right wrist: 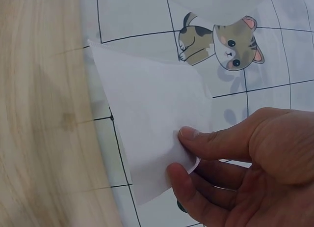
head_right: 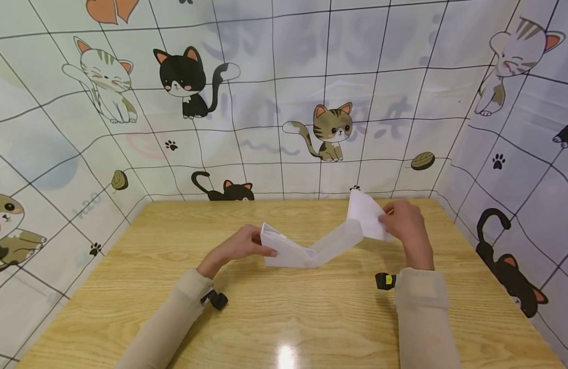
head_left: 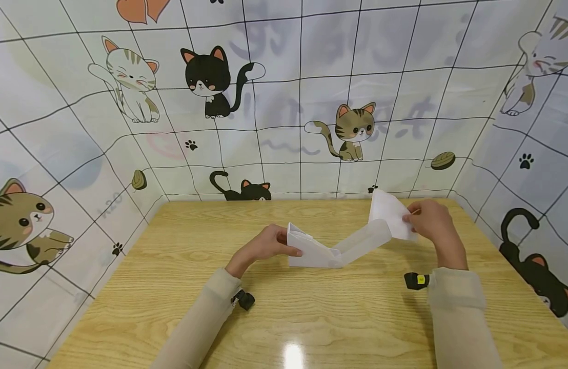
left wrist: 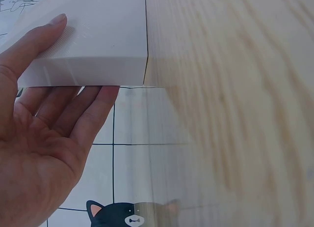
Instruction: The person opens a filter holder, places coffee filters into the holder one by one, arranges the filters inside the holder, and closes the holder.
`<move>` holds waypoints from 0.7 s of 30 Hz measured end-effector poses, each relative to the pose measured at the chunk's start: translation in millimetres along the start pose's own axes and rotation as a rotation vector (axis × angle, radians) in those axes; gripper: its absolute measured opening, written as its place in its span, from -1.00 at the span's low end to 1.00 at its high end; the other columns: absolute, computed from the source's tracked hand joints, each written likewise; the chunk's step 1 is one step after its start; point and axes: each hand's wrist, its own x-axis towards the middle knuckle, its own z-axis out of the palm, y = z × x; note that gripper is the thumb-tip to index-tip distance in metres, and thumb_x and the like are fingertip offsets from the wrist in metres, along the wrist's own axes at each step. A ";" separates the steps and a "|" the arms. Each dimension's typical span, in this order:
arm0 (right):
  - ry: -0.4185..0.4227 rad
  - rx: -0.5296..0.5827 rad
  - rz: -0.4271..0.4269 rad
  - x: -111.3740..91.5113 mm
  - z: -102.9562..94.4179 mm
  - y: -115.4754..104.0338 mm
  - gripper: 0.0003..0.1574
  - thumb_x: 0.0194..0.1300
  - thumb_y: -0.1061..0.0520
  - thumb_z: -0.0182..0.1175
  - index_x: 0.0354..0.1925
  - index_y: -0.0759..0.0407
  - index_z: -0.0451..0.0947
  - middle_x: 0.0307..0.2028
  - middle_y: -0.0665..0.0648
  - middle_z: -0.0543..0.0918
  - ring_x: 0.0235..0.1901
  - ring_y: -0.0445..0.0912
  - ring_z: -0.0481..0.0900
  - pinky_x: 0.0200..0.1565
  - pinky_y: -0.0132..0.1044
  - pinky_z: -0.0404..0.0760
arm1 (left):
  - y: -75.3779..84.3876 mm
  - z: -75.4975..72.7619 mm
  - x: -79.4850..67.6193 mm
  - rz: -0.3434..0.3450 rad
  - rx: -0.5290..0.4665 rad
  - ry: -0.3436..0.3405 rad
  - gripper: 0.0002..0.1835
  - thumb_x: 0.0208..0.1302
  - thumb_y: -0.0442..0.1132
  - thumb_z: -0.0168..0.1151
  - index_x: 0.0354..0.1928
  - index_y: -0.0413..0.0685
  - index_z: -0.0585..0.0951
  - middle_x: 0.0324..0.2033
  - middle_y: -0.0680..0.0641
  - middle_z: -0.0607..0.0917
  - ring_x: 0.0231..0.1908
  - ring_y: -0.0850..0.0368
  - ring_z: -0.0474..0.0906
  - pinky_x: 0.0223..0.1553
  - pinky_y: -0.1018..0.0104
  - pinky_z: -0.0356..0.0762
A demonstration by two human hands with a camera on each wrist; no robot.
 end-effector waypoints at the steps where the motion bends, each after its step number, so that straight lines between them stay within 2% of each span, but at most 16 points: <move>1: 0.002 0.000 0.000 -0.3 -0.7 -0.9 -0.58 0.45 0.20 0.23 0.09 0.56 0.56 0.05 0.60 0.63 -0.36 0.07 0.76 -0.37 -0.27 0.60 | 0.0 0.0 -0.1 0.000 0.000 0.000 -0.68 0.22 -0.18 0.54 0.00 -0.05 0.76 -0.15 -0.06 0.84 -0.18 0.20 0.75 -0.14 0.31 0.60; 8: 0.027 -0.010 -0.018 -3.5 -5.5 -6.8 -0.61 0.45 0.19 0.22 0.07 0.51 0.60 0.04 0.59 0.65 -0.39 0.02 0.74 -0.40 -0.29 0.53 | -0.6 -0.4 -0.1 0.002 0.001 -0.002 -0.68 0.22 -0.17 0.53 0.00 -0.05 0.76 -0.15 -0.05 0.84 -0.19 0.20 0.74 -0.15 0.30 0.59; 15: 0.065 0.011 -0.034 -7.0 -7.7 -14.6 -0.55 0.45 0.21 0.22 0.13 0.56 0.56 0.03 0.61 0.64 -0.37 0.10 0.74 -0.41 -0.27 0.59 | -0.6 -0.5 0.0 0.005 0.002 -0.004 -0.68 0.22 -0.17 0.53 0.00 -0.06 0.76 -0.15 -0.06 0.84 -0.18 0.20 0.75 -0.14 0.31 0.60; 21: 0.080 -0.007 -0.063 -9.1 -10.6 -19.2 -0.54 0.46 0.21 0.24 0.14 0.57 0.56 -0.01 0.59 0.67 -0.40 0.08 0.75 -0.41 -0.25 0.58 | -0.8 -0.3 0.9 0.007 0.003 -0.004 -0.69 0.23 -0.18 0.52 -0.01 -0.07 0.76 -0.15 -0.06 0.84 -0.19 0.20 0.75 -0.15 0.32 0.60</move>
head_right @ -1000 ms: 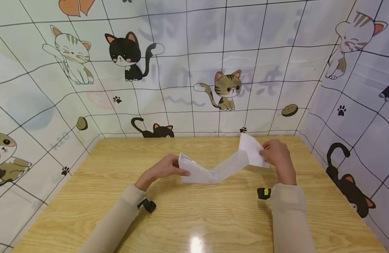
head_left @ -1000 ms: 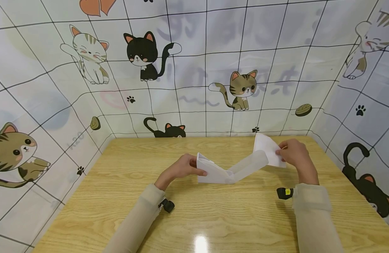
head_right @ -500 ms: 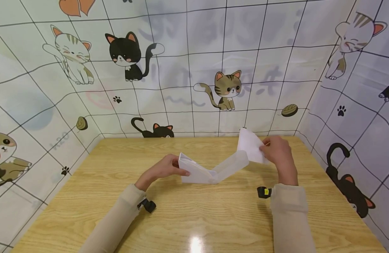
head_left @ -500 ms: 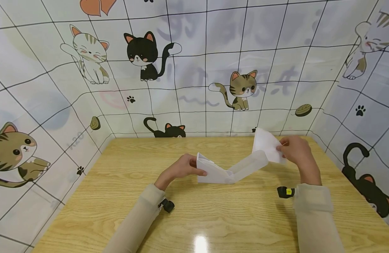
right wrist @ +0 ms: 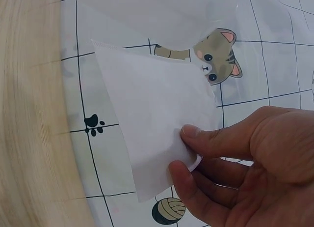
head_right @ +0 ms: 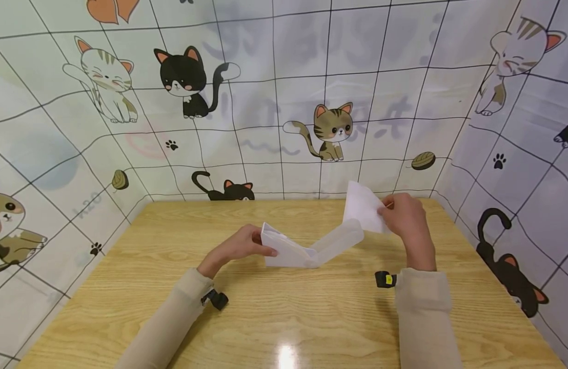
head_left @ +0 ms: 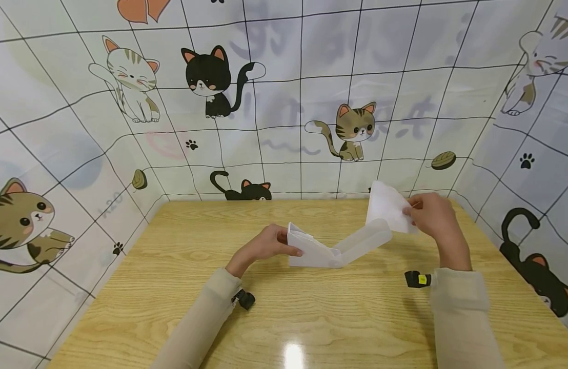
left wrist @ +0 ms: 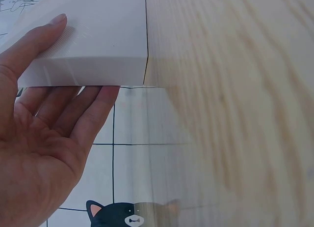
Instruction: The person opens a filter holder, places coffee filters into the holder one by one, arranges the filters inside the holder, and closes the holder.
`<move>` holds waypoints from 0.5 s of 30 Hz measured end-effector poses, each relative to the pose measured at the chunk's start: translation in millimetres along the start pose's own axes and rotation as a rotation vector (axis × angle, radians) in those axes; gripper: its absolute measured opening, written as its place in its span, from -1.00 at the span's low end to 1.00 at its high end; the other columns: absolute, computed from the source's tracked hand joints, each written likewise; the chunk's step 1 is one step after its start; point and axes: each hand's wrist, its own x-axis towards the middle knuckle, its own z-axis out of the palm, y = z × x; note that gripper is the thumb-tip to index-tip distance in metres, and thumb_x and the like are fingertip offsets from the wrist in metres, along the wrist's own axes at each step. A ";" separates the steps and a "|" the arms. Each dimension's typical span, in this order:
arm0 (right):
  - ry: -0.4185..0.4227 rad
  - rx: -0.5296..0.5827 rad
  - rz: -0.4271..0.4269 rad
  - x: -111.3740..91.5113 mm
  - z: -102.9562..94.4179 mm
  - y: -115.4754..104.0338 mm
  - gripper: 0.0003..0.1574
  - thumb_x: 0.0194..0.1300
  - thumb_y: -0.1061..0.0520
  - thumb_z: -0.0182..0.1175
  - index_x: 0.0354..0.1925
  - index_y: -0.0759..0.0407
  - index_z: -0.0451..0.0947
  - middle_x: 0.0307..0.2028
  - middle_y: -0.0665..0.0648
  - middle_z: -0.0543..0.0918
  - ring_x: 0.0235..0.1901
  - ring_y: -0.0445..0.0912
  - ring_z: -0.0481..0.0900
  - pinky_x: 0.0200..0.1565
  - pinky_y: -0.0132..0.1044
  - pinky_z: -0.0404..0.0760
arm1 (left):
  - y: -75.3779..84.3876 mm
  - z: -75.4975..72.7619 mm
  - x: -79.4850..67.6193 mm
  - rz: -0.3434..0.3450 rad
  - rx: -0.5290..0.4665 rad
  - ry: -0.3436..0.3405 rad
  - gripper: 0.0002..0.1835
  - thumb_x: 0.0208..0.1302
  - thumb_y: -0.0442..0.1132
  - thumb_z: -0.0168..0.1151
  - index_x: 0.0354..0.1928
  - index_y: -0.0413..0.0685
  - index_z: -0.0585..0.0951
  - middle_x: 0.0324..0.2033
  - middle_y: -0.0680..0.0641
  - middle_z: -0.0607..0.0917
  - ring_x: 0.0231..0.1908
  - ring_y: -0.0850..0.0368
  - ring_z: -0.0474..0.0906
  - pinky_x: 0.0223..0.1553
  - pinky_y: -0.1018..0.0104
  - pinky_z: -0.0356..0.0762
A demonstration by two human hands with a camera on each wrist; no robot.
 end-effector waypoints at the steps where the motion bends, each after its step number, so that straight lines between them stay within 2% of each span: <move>1: 0.002 -0.006 -0.006 -0.3 -0.6 -1.0 -0.55 0.46 0.20 0.24 0.13 0.57 0.56 -0.02 0.58 0.68 -0.42 0.07 0.74 -0.41 -0.26 0.57 | 0.1 0.0 0.0 0.001 0.000 -0.001 -0.69 0.23 -0.18 0.52 -0.01 -0.07 0.76 -0.15 -0.07 0.84 -0.19 0.20 0.75 -0.15 0.32 0.61; 7: 0.030 -0.033 -0.024 -2.0 -3.9 -6.8 -0.62 0.44 0.20 0.25 0.04 0.53 0.61 -0.12 0.52 0.72 -0.47 -0.01 0.69 -0.43 -0.28 0.49 | 1.9 -0.2 -0.1 0.005 -0.002 -0.007 -0.69 0.24 -0.19 0.51 0.02 -0.08 0.76 -0.13 -0.08 0.84 -0.18 0.20 0.75 -0.15 0.32 0.61; 15: 0.047 -0.024 -0.017 -4.7 -5.9 -16.3 -0.63 0.47 0.19 0.22 0.04 0.51 0.60 -0.09 0.54 0.71 -0.43 0.05 0.68 -0.47 -0.27 0.51 | 2.3 -0.7 0.0 0.007 -0.016 -0.009 -0.68 0.25 -0.20 0.50 0.02 -0.11 0.75 -0.13 -0.09 0.84 -0.18 0.20 0.74 -0.15 0.33 0.60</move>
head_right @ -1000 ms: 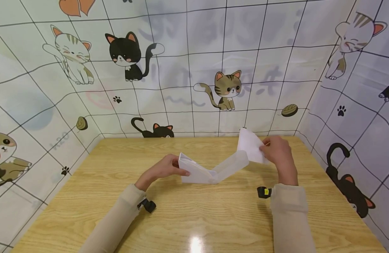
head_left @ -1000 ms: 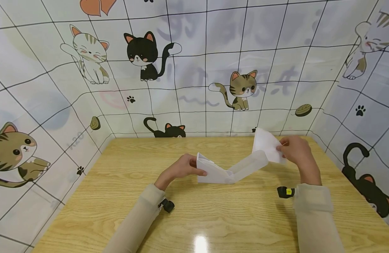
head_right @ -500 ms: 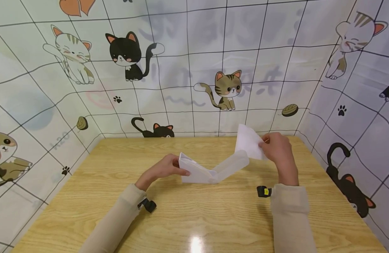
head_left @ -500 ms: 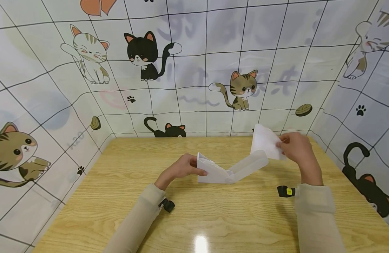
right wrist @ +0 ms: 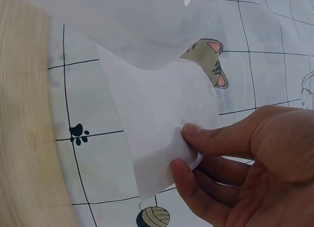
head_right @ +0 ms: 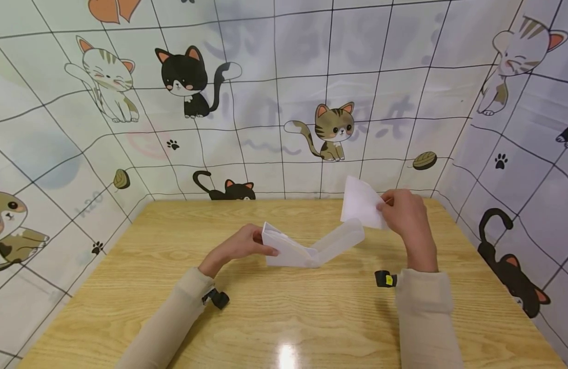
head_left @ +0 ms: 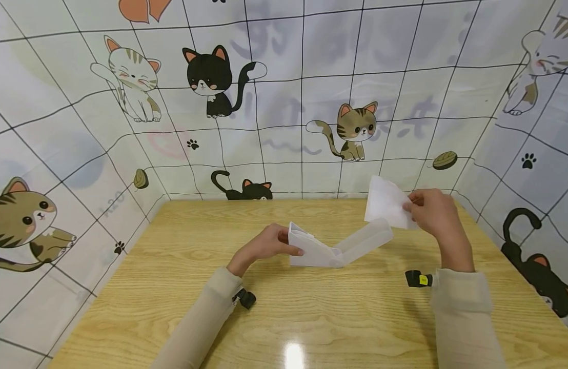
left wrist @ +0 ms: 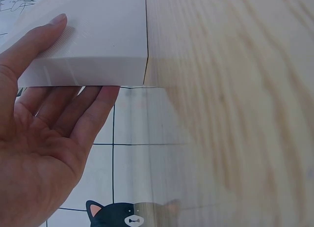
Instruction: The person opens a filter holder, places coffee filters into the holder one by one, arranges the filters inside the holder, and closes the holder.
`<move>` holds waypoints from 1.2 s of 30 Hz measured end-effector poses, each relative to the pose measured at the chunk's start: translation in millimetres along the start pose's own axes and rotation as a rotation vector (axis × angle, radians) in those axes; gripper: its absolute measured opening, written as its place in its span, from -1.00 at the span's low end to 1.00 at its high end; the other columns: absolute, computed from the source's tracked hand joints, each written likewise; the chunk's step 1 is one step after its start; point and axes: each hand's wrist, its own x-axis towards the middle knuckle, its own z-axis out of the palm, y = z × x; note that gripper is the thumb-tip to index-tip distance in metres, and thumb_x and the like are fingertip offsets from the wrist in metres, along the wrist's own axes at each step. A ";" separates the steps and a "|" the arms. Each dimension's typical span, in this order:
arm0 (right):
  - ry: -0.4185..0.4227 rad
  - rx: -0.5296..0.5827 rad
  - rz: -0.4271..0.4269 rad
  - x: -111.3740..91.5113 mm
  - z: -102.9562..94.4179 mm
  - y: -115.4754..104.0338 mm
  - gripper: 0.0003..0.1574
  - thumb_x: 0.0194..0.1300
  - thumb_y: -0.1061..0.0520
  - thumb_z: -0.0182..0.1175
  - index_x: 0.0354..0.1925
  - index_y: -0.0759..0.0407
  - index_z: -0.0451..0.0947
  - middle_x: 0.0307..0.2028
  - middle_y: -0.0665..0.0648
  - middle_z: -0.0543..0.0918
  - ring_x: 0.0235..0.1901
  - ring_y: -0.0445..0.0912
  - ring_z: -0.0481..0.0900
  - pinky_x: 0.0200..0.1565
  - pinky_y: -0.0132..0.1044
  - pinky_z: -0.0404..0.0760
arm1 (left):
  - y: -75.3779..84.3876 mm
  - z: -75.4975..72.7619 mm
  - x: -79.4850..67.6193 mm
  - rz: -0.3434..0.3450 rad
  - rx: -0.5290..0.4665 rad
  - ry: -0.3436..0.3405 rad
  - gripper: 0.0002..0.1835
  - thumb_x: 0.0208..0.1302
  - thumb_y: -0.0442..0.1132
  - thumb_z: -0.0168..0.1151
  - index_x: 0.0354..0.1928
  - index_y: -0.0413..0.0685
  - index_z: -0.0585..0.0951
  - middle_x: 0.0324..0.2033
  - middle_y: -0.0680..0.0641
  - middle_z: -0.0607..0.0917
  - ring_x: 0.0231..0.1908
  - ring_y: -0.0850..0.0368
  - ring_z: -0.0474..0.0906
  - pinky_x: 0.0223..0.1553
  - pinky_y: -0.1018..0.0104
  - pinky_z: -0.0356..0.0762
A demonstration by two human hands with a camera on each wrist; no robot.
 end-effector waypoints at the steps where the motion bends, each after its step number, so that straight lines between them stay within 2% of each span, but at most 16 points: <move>1: 0.001 0.000 0.000 -0.4 -0.3 -1.2 -0.63 0.48 0.19 0.21 0.05 0.51 0.59 -0.09 0.54 0.71 -0.42 0.05 0.68 -0.46 -0.27 0.51 | -0.1 0.0 0.1 0.000 -0.002 -0.001 -0.68 0.25 -0.21 0.50 0.02 -0.11 0.75 -0.13 -0.09 0.84 -0.18 0.20 0.74 -0.15 0.33 0.60; 9: 0.010 -0.004 -0.025 -2.9 -2.5 -10.5 -0.61 0.50 0.16 0.21 0.06 0.50 0.61 -0.11 0.52 0.72 -0.37 0.09 0.72 -0.45 -0.28 0.50 | 0.5 0.5 -0.6 -0.013 0.002 0.006 -0.70 0.23 -0.20 0.51 0.00 -0.09 0.76 -0.14 -0.08 0.84 -0.19 0.21 0.74 -0.16 0.33 0.59; 28: 0.066 -0.023 -0.087 -7.6 -6.6 -22.9 -0.68 0.46 0.17 0.24 -0.02 0.44 0.67 -0.16 0.46 0.75 -0.24 0.20 0.67 -0.37 -0.28 0.46 | -1.0 0.8 0.4 -0.012 0.010 0.006 -0.69 0.23 -0.18 0.52 0.00 -0.07 0.76 -0.14 -0.06 0.84 -0.18 0.20 0.75 -0.16 0.32 0.60; 31: 0.077 -0.027 -0.087 -8.6 -7.8 -24.8 -0.69 0.46 0.17 0.24 -0.02 0.42 0.67 -0.15 0.45 0.75 -0.22 0.22 0.65 -0.36 -0.27 0.45 | -0.4 1.0 0.5 -0.011 0.010 0.006 -0.69 0.23 -0.19 0.52 0.00 -0.07 0.76 -0.14 -0.06 0.84 -0.18 0.20 0.75 -0.15 0.32 0.60; 36: 0.090 -0.036 -0.095 -10.8 -9.7 -28.6 -0.68 0.46 0.16 0.24 -0.01 0.41 0.67 -0.15 0.45 0.75 -0.21 0.23 0.66 -0.32 -0.11 0.55 | -0.1 0.6 0.3 -0.009 0.015 0.007 -0.70 0.23 -0.18 0.52 -0.01 -0.07 0.76 -0.15 -0.06 0.84 -0.19 0.20 0.74 -0.17 0.32 0.59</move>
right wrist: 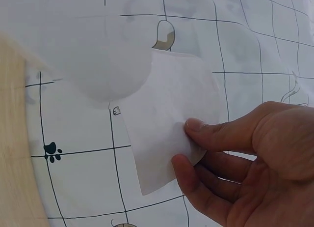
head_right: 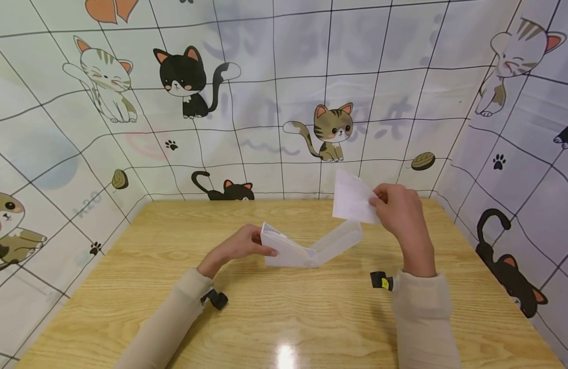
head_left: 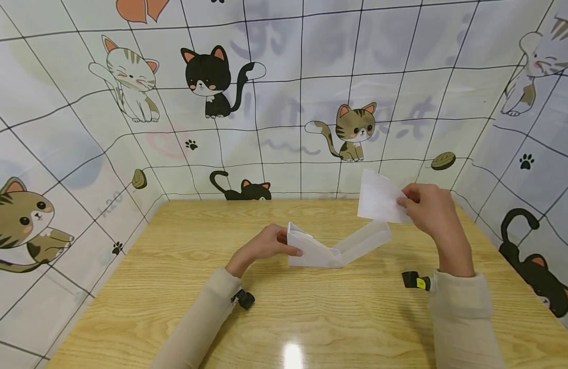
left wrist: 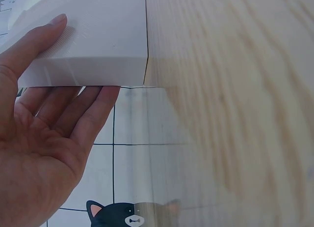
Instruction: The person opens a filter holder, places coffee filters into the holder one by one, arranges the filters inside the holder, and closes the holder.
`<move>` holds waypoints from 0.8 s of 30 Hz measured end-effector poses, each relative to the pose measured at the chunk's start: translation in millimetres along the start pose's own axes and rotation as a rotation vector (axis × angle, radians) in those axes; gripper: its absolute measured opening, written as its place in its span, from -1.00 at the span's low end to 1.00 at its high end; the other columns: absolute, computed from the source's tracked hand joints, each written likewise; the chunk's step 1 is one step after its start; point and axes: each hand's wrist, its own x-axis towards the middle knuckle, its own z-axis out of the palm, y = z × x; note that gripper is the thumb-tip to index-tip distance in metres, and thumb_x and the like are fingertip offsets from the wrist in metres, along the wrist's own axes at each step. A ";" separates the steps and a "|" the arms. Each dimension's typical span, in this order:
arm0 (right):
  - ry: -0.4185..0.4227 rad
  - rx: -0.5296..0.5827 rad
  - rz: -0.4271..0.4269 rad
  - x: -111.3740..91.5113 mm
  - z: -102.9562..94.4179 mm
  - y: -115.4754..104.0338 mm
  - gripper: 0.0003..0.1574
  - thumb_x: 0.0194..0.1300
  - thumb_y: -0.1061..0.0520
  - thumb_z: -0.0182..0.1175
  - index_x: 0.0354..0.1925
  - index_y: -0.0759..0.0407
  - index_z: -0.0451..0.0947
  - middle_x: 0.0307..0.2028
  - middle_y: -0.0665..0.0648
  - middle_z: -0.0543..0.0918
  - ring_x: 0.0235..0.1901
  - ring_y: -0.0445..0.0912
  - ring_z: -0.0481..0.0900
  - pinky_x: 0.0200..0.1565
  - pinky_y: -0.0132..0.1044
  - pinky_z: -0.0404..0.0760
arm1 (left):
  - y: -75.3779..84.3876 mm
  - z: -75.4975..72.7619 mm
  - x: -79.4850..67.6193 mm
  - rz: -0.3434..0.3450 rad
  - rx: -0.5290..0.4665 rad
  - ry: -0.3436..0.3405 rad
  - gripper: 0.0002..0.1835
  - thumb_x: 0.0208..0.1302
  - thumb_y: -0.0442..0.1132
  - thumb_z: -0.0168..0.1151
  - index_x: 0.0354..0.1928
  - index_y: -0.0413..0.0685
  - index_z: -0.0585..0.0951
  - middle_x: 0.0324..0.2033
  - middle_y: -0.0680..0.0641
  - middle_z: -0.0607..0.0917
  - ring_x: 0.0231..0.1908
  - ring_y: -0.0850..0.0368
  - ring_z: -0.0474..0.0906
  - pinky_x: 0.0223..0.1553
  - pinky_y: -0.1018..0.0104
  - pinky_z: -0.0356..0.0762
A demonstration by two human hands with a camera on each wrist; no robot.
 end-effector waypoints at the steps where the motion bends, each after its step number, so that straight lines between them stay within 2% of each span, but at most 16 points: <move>1: 0.003 0.001 -0.002 -0.5 -0.7 -1.0 -0.68 0.46 0.16 0.24 -0.01 0.41 0.67 -0.14 0.45 0.75 -0.21 0.24 0.67 -0.31 -0.07 0.56 | -0.1 -0.1 -0.1 -0.001 0.000 0.000 -0.70 0.23 -0.18 0.52 -0.01 -0.07 0.76 -0.16 -0.06 0.84 -0.20 0.20 0.74 -0.17 0.31 0.59; 6: 0.026 0.003 -0.017 -3.7 -5.0 -5.8 -0.68 0.45 0.17 0.25 -0.01 0.42 0.68 -0.14 0.46 0.76 -0.21 0.25 0.69 -0.30 -0.05 0.56 | -0.3 0.0 0.0 -0.005 -0.002 0.000 -0.70 0.23 -0.18 0.52 -0.01 -0.07 0.76 -0.16 -0.06 0.84 -0.19 0.20 0.74 -0.16 0.31 0.59; 12: 0.063 0.005 -0.033 -6.1 -6.8 -11.1 -0.72 0.44 0.19 0.27 -0.04 0.40 0.70 -0.17 0.44 0.77 -0.23 0.24 0.70 -0.31 -0.16 0.48 | 0.6 0.1 -0.3 -0.003 -0.002 0.000 -0.69 0.23 -0.18 0.52 0.00 -0.07 0.76 -0.15 -0.07 0.84 -0.18 0.19 0.74 -0.15 0.31 0.60; 18: 0.047 0.020 -0.022 -6.8 -5.9 -16.2 -0.73 0.45 0.17 0.28 -0.03 0.36 0.70 -0.15 0.42 0.77 -0.19 0.22 0.69 -0.29 -0.18 0.47 | 0.4 0.2 -0.6 -0.003 -0.002 -0.002 -0.69 0.23 -0.18 0.52 0.01 -0.07 0.76 -0.14 -0.07 0.84 -0.18 0.19 0.75 -0.14 0.31 0.60; 24: 0.042 0.017 -0.047 -7.0 -5.0 -18.5 -0.76 0.45 0.16 0.28 -0.07 0.34 0.71 -0.19 0.39 0.78 -0.24 0.18 0.69 -0.30 -0.19 0.46 | -0.2 0.0 -0.5 0.002 -0.007 -0.006 -0.68 0.24 -0.18 0.51 0.02 -0.07 0.76 -0.12 -0.07 0.84 -0.17 0.19 0.75 -0.14 0.31 0.61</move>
